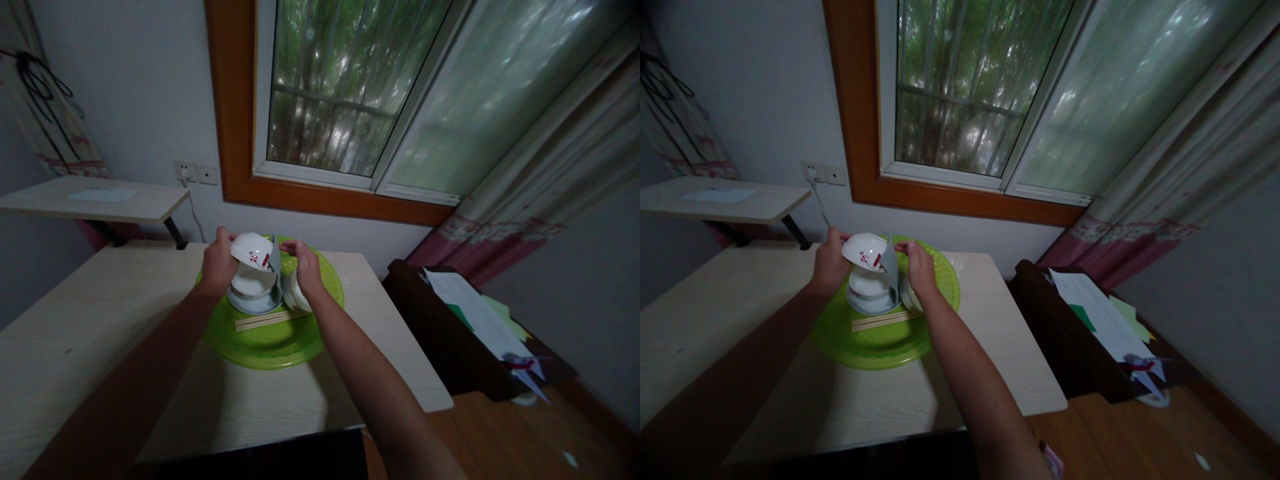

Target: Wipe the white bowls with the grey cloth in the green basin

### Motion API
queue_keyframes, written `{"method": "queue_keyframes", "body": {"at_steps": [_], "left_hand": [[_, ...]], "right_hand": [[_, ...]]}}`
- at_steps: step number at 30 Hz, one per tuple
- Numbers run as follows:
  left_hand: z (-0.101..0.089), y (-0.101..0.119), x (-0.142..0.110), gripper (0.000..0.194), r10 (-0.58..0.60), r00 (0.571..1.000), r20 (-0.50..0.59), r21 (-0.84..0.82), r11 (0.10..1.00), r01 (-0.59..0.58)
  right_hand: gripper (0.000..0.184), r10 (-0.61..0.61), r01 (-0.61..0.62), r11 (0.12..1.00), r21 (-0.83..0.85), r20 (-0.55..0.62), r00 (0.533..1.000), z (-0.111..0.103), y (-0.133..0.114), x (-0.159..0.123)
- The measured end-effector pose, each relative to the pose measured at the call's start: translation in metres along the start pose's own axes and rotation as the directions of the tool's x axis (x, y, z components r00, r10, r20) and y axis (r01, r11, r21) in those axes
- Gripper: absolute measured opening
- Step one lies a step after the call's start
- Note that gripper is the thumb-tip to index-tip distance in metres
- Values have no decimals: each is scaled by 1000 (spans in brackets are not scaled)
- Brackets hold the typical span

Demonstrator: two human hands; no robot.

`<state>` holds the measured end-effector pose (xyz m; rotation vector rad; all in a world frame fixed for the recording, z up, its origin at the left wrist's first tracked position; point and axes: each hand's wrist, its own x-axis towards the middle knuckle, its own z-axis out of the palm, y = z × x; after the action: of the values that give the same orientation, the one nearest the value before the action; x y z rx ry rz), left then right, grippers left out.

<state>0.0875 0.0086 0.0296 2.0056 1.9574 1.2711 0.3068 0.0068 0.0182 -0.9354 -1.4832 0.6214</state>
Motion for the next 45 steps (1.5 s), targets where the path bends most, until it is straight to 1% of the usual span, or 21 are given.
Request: {"method": "queue_keyframes", "body": {"at_steps": [4,7,10,12,17,19,21,23,25,28,30,34,38,41,45], "left_hand": [[2,-3,3,28,-33,999,12,51,998,33],[4,-4,4,28,-21,999,43,94,995,17],[4,1,3,29,12,994,111,135,991,-27],[3,6,1,29,35,985,169,157,986,-62],[0,19,-5,26,70,954,291,210,968,-135],[-1,22,-7,25,78,946,313,228,961,-154],[-1,22,-9,25,88,945,313,234,958,-167],[0,21,-10,27,123,944,305,208,959,-192],[1,18,-11,29,188,940,284,147,960,-237],[3,13,-12,31,283,934,217,29,955,-296],[4,10,-12,31,293,941,170,-29,956,-292],[4,8,-11,29,236,966,102,-83,970,-229],[4,4,-8,29,184,983,10,-136,974,-181],[4,0,-4,28,102,993,-56,-139,984,-109],[5,-4,0,24,10,996,-93,-124,992,-22]], "right_hand": [[51,-82,82,997,3,52,995,-1,-9,-3],[47,-166,167,986,4,126,978,-1,-17,-5],[44,-255,267,963,-36,202,946,-1,-22,-6],[43,-291,316,946,-74,241,926,-1,-25,-6],[42,-284,353,912,-209,300,911,0,-26,-6],[43,-271,358,896,-262,314,910,1,-25,-6],[44,-256,352,886,-302,316,914,3,-24,-5],[45,-240,338,883,-327,306,921,4,-21,-3],[48,-223,319,887,-334,294,929,6,-16,-1],[54,-174,255,911,-325,258,950,6,-7,1],[58,-124,195,933,-303,240,963,5,-3,1],[62,-40,77,976,-204,179,983,3,4,1],[61,35,-22,991,-134,95,995,2,9,1],[57,34,-26,995,-100,76,997,1,8,1],[53,-30,37,996,-78,87,996,-1,-2,-2]]}}
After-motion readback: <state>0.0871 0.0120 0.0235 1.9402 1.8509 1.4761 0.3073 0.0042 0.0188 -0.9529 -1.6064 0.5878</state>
